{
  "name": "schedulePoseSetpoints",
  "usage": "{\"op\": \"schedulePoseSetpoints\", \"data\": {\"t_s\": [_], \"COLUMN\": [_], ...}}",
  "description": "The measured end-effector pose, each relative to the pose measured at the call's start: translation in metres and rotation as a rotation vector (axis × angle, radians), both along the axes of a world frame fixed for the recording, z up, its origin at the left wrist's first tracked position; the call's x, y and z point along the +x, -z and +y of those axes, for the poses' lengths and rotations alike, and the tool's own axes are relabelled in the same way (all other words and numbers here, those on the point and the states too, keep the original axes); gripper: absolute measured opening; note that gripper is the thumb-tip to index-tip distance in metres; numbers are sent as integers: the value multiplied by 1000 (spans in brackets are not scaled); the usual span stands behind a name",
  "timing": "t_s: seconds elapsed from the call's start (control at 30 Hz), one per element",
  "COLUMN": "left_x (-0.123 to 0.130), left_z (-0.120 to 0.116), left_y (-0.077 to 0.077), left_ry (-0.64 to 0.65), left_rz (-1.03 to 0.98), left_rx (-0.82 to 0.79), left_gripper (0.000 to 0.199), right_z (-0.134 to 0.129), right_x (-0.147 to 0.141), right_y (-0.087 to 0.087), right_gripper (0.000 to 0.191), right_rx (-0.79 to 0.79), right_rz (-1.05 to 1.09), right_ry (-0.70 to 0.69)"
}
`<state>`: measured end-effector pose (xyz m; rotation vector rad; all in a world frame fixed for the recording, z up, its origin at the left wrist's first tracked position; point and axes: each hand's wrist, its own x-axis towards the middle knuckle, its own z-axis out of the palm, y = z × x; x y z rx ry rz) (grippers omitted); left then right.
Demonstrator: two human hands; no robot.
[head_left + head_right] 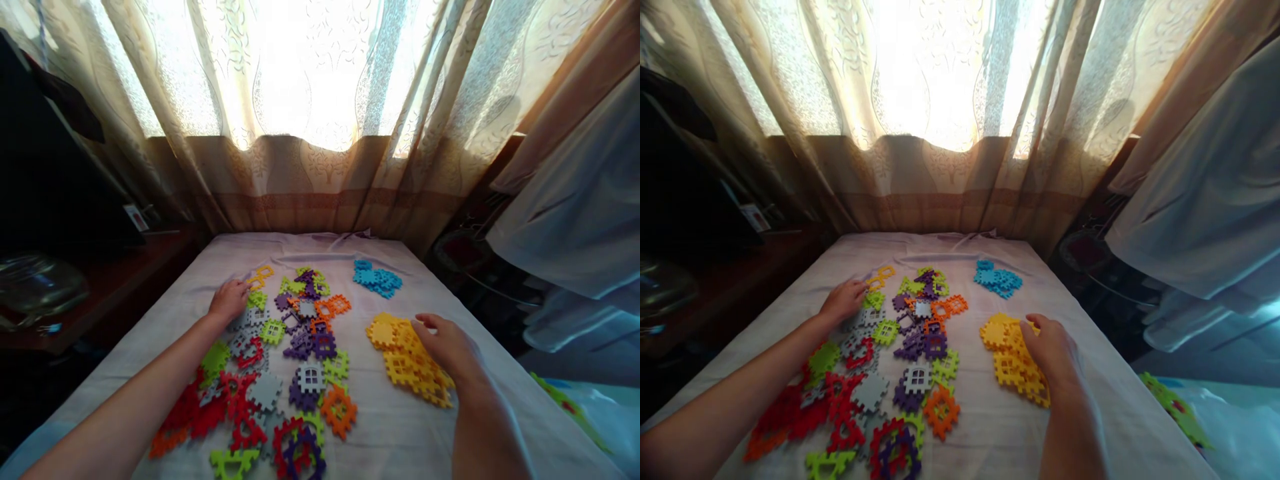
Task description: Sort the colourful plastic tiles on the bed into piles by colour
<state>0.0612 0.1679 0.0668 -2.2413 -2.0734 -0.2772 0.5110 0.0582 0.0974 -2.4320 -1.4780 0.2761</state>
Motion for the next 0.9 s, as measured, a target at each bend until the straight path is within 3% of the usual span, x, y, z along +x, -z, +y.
{"op": "schedulePoseSetpoints", "data": {"t_s": [0.3, 0.57, 0.67, 0.77, 0.9], "left_x": [6, 10, 43, 102, 184], "left_z": [25, 16, 0, -29, -74], "left_y": [-7, -27, -29, -27, -16], "left_ry": [-6, 14, 142, 499, 731], "left_rz": [81, 51, -4, -181, -364], "left_rx": [-101, -19, 44, 125, 130], "left_gripper": [34, 31, 30, 25, 22], "right_z": [5, -1, 1, 4, 5], "right_x": [-5, -4, 0, 7, 12], "right_y": [1, -9, -9, -4, 0], "right_gripper": [39, 39, 42, 46, 51], "right_rx": [115, 234, 389, 505, 592], "right_rz": [58, 109, 99, 113, 139], "right_ry": [-24, 44, 83, 99, 86]}}
